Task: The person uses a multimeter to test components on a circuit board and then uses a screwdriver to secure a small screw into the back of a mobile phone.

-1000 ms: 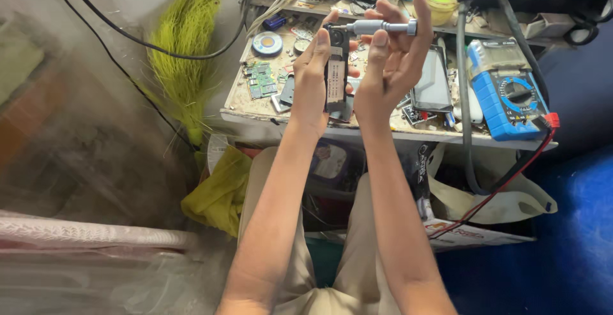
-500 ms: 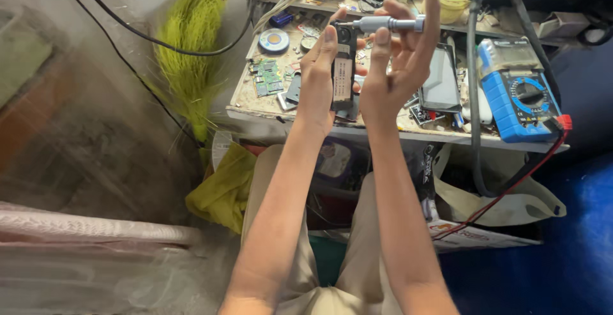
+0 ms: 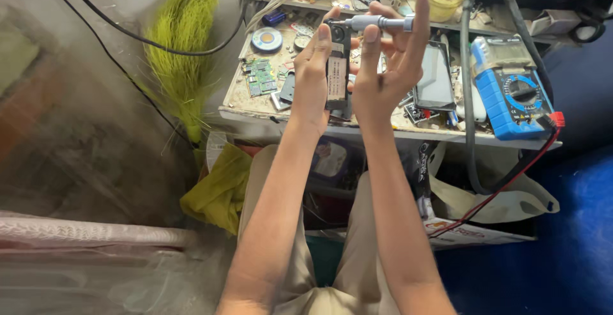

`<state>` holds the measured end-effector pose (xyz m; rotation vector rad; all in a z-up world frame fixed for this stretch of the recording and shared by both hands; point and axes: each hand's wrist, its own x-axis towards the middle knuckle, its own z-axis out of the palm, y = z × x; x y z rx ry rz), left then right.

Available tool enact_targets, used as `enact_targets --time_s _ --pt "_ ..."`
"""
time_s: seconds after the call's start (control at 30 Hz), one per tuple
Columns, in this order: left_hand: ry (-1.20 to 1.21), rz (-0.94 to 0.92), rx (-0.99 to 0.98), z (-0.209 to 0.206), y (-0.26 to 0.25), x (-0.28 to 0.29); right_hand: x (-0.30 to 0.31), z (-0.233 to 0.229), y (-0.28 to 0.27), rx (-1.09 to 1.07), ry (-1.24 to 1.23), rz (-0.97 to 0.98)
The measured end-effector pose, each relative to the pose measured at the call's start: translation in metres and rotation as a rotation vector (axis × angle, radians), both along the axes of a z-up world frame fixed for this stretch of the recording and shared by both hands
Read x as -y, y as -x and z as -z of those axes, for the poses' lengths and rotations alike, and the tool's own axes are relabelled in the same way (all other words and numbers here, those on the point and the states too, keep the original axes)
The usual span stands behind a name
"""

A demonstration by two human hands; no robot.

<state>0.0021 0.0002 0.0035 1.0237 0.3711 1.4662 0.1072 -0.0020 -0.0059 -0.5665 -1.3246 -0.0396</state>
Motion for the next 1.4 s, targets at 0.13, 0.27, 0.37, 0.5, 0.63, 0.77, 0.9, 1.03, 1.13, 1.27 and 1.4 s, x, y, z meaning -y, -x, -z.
enact_targets --time_s 0.13,0.27,0.37,0.5,0.63,0.77,0.9,1.03,1.13,1.27,1.4 --pt "-0.007 -0.002 0.002 0.0 -0.002 -0.001 0.001 -0.002 -0.001 -0.029 0.02 0.008" --pt "-0.007 0.004 -0.016 -0.001 -0.002 -0.001 0.003 -0.002 0.0 -0.031 0.004 0.009" --pt "-0.015 -0.012 -0.059 0.0 -0.002 0.0 0.004 -0.001 -0.001 -0.038 -0.003 0.005" --pt "-0.008 -0.004 -0.064 0.002 -0.003 -0.002 0.004 0.0 -0.003 0.004 -0.014 0.077" --pt "-0.035 0.011 -0.028 0.007 -0.005 -0.005 0.006 -0.001 -0.004 0.013 0.002 0.055" --pt "-0.032 0.01 -0.024 0.009 -0.005 -0.006 0.007 -0.005 0.0 0.002 -0.015 0.073" --pt "-0.055 0.003 -0.03 0.012 -0.004 -0.007 0.008 -0.003 0.002 -0.089 0.067 0.045" --pt "-0.056 -0.042 -0.061 0.018 -0.005 -0.011 0.002 0.002 -0.001 -0.076 0.039 0.124" --pt "-0.06 -0.033 -0.031 0.023 -0.008 -0.016 -0.002 0.009 -0.002 -0.135 0.077 0.12" --pt "-0.063 0.015 0.013 0.027 -0.009 -0.02 -0.007 0.012 -0.006 -0.09 -0.011 0.113" --pt "-0.038 0.006 0.003 0.029 -0.009 -0.022 -0.008 0.016 -0.007 -0.041 -0.069 0.106"
